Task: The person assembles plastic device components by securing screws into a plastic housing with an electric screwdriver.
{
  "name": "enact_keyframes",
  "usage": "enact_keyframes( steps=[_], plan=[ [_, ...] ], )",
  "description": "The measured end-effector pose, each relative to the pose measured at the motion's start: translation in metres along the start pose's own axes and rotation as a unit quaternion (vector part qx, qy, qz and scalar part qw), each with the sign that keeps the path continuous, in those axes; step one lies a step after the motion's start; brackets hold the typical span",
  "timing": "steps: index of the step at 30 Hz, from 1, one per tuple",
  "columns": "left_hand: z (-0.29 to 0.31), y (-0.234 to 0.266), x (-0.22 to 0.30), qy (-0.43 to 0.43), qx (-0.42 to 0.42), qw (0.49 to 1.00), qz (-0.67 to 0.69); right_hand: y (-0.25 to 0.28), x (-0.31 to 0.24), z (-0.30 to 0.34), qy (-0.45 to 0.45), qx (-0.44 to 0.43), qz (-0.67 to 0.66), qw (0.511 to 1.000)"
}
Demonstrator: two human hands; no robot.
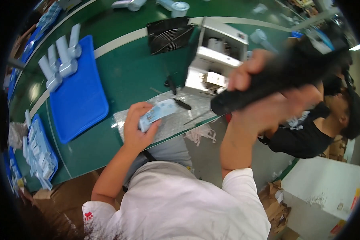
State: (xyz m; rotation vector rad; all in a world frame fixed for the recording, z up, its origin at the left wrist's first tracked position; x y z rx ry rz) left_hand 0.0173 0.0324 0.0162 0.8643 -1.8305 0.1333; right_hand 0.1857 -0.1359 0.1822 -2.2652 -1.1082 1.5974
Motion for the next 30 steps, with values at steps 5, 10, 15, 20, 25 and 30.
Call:
enact_keyframes(
  steps=[5,10,15,20,25,30],
  plan=[
    [0.001,-0.003,0.0,-0.025,-0.001,1.0,-0.006,-0.038,-0.019,0.012,0.042,-0.157,-0.107,0.981],
    [0.0,-0.001,0.001,-0.019,0.0,1.0,-0.004,-0.055,0.016,0.009,0.04,-0.163,-0.035,0.985],
    [0.0,0.002,0.001,-0.026,-0.01,1.0,-0.001,-0.056,0.021,0.015,0.083,-0.149,-0.035,0.985],
    [-0.001,0.003,-0.001,-0.033,-0.009,0.999,-0.008,-0.052,0.025,0.013,0.055,-0.129,-0.034,0.99],
    [-0.001,0.001,0.001,-0.034,-0.006,0.999,-0.009,-0.053,0.023,0.016,0.037,-0.137,-0.03,0.989],
    [0.002,-0.001,-0.001,-0.014,-0.004,1.0,0.002,-0.053,0.021,0.021,0.053,-0.128,-0.027,0.99]
  ],
)
Point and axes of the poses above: each hand's wrist, its own z-axis away from the middle knuckle, its own y-axis out of the back of the hand, x = y × z, the point moved 3 cm from there along -z, towards the middle knuckle, and after that the axes turned 3 degrees about x, right-handed, at the moved point
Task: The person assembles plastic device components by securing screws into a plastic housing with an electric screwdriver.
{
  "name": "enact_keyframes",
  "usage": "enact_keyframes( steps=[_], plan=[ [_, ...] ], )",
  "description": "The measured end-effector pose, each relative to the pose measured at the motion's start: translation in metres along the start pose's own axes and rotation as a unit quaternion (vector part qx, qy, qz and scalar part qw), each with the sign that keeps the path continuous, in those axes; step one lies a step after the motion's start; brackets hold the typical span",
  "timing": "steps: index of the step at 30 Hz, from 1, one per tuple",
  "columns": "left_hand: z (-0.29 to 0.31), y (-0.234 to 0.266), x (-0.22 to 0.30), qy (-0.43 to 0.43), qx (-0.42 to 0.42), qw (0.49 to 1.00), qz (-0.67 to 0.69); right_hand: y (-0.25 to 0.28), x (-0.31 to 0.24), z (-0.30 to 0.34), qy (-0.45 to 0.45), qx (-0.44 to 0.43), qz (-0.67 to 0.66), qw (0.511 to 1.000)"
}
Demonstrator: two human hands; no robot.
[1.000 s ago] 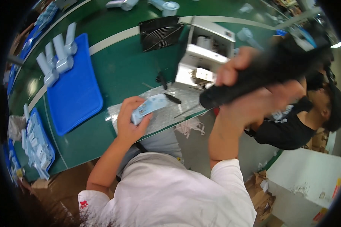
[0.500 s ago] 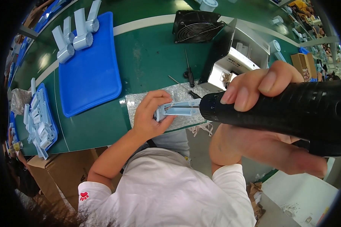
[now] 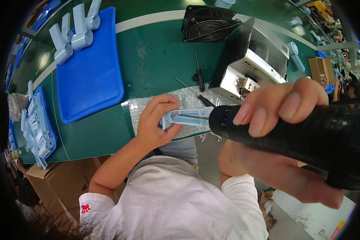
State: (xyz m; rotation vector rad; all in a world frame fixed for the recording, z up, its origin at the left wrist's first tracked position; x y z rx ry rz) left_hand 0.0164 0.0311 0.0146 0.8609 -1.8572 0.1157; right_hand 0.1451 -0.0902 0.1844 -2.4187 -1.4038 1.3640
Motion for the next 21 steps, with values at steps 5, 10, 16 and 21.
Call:
enact_keyframes(
  steps=[5,10,16,21],
  plan=[
    [0.0,0.003,-0.005,-0.021,0.003,1.0,0.012,-0.004,0.007,0.0,-0.042,-0.027,-0.058,0.997],
    [-0.002,0.004,-0.005,-0.031,0.006,1.0,-0.002,-0.004,0.012,0.0,0.008,-0.079,-0.059,0.995],
    [-0.012,0.012,0.01,0.013,-0.071,0.997,0.001,-0.015,-0.011,-0.015,0.097,-0.007,-0.124,0.987],
    [-0.065,0.065,-0.019,0.233,-0.044,0.967,0.091,-0.002,-0.063,-0.051,0.166,-0.045,-0.451,0.876]
  ],
)
Point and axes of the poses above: each hand's wrist, its own z-axis away from the middle knuckle, its own y-axis out of the back of the hand, x = y × z, the point moved 3 cm from there along -z, towards the middle knuckle, and after that the axes turned 3 degrees about x, right-handed, at the moved point
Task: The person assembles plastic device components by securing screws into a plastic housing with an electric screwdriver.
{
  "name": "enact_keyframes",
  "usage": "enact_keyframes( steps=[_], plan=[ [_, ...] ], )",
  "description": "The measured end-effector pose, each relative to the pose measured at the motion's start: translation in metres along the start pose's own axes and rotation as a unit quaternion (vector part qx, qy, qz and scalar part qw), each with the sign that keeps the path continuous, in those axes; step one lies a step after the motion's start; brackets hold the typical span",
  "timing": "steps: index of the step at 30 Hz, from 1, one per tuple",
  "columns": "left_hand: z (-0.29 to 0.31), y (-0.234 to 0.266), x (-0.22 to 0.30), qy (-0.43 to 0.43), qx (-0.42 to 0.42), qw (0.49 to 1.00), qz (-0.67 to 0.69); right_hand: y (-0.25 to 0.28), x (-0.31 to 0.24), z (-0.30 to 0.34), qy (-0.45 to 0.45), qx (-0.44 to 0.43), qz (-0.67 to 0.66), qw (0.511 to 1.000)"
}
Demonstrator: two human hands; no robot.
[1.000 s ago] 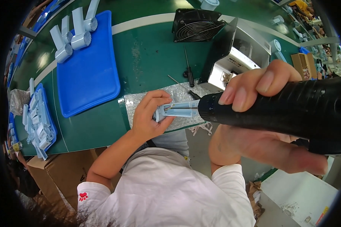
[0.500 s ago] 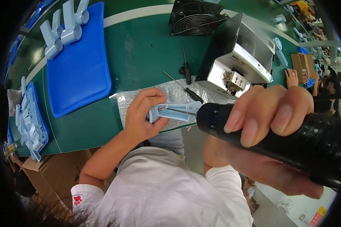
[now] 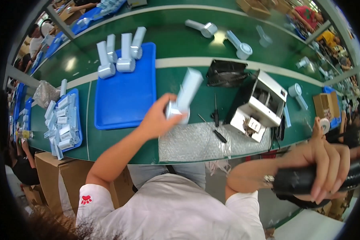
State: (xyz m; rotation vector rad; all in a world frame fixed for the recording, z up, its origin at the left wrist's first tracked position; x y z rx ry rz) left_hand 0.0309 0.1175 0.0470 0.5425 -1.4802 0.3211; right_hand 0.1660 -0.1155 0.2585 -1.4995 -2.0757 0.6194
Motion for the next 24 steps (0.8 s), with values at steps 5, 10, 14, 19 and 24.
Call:
enact_keyframes(
  steps=[5,10,14,19,24],
  plan=[
    [-0.144,0.031,0.005,0.06,0.097,0.973,0.201,0.006,-0.007,0.013,-0.092,0.004,0.285,0.954],
    [-0.144,0.063,0.028,-0.183,0.307,0.911,-0.208,0.018,-0.015,0.028,-0.07,0.01,0.512,0.856],
    [-0.128,0.164,-0.03,-0.08,0.401,0.822,-0.396,0.021,-0.046,0.007,-0.045,0.033,0.479,0.876],
    [-0.113,0.209,-0.065,-0.131,0.367,0.82,-0.419,0.053,-0.034,-0.012,0.032,-0.025,0.606,0.795],
    [-0.089,0.161,-0.035,-0.102,0.305,0.884,-0.34,0.063,-0.021,-0.009,0.106,-0.093,0.712,0.688]
  ],
)
Point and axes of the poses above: each hand's wrist, its own z-axis away from the middle knuckle, its own y-axis out of the back of the hand, x = y × z, the point moved 3 cm from there along -z, towards the middle knuckle, and after that the axes turned 3 degrees about x, right-handed, at the moved point
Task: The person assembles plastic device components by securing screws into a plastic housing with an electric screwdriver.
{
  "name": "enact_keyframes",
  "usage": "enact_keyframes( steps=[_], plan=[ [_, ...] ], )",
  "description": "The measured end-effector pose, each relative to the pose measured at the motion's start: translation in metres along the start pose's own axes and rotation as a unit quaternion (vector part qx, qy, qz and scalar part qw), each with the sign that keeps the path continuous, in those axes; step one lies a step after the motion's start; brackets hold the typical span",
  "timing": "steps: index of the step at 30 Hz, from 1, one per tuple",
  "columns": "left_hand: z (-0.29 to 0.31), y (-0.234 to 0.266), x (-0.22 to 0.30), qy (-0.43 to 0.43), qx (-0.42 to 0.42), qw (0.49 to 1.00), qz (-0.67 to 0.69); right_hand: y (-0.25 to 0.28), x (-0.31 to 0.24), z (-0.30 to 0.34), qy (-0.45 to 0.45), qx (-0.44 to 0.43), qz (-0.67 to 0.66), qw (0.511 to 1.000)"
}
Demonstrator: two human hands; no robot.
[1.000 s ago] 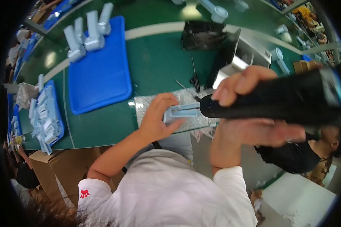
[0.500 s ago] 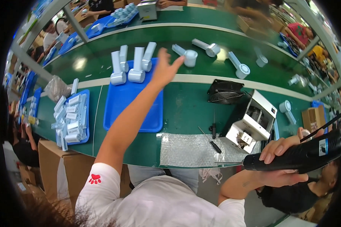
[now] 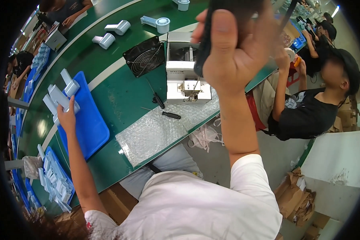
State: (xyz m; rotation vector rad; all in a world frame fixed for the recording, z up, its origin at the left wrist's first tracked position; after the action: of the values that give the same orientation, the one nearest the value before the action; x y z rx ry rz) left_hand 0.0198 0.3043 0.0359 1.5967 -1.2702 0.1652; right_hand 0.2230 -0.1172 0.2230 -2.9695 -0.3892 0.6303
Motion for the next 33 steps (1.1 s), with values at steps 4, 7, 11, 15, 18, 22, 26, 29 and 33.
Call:
enact_keyframes(
  steps=[4,7,11,15,18,22,26,29,33],
  plan=[
    [0.083,0.017,0.105,-0.029,-0.067,0.987,0.143,-0.004,0.001,0.015,0.011,-0.04,0.002,0.999],
    [0.151,0.012,0.157,-0.127,-0.124,0.977,0.119,0.008,0.0,0.023,-0.094,0.024,-0.038,0.995],
    [0.204,-0.017,0.176,-0.181,-0.187,0.95,0.174,0.016,-0.021,0.019,-0.178,0.045,0.006,0.983],
    [0.215,-0.017,0.177,-0.171,-0.182,0.946,0.207,0.015,-0.014,0.007,-0.075,0.048,0.046,0.995],
    [0.217,-0.017,0.169,-0.158,-0.187,0.944,0.221,-0.004,-0.01,0.005,-0.016,0.017,0.082,0.996],
    [0.222,-0.027,0.155,-0.096,-0.196,0.929,0.298,0.005,-0.018,0.004,-0.018,0.003,0.068,0.998],
    [0.224,-0.03,0.15,-0.073,-0.185,0.935,0.295,0.016,-0.011,0.005,-0.051,0.013,0.009,0.999],
    [0.225,-0.033,0.149,-0.084,-0.19,0.933,0.294,0.005,-0.008,0.005,-0.009,0.067,0.095,0.993],
    [0.225,-0.033,0.145,-0.078,-0.181,0.931,0.307,-0.024,-0.024,0.011,-0.127,0.137,0.086,0.979]
  ],
)
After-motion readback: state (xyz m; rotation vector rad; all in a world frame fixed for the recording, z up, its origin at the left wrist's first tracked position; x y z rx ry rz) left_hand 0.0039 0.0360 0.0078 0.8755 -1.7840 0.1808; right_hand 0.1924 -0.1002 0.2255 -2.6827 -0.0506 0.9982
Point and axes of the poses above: each hand's wrist, its own z-axis away from the middle knuckle, its own y-axis out of the back of the hand, x = y × z, the point moved 3 cm from there along -z, towards the middle knuckle, and after that the axes turned 3 degrees about x, right-handed, at the moved point
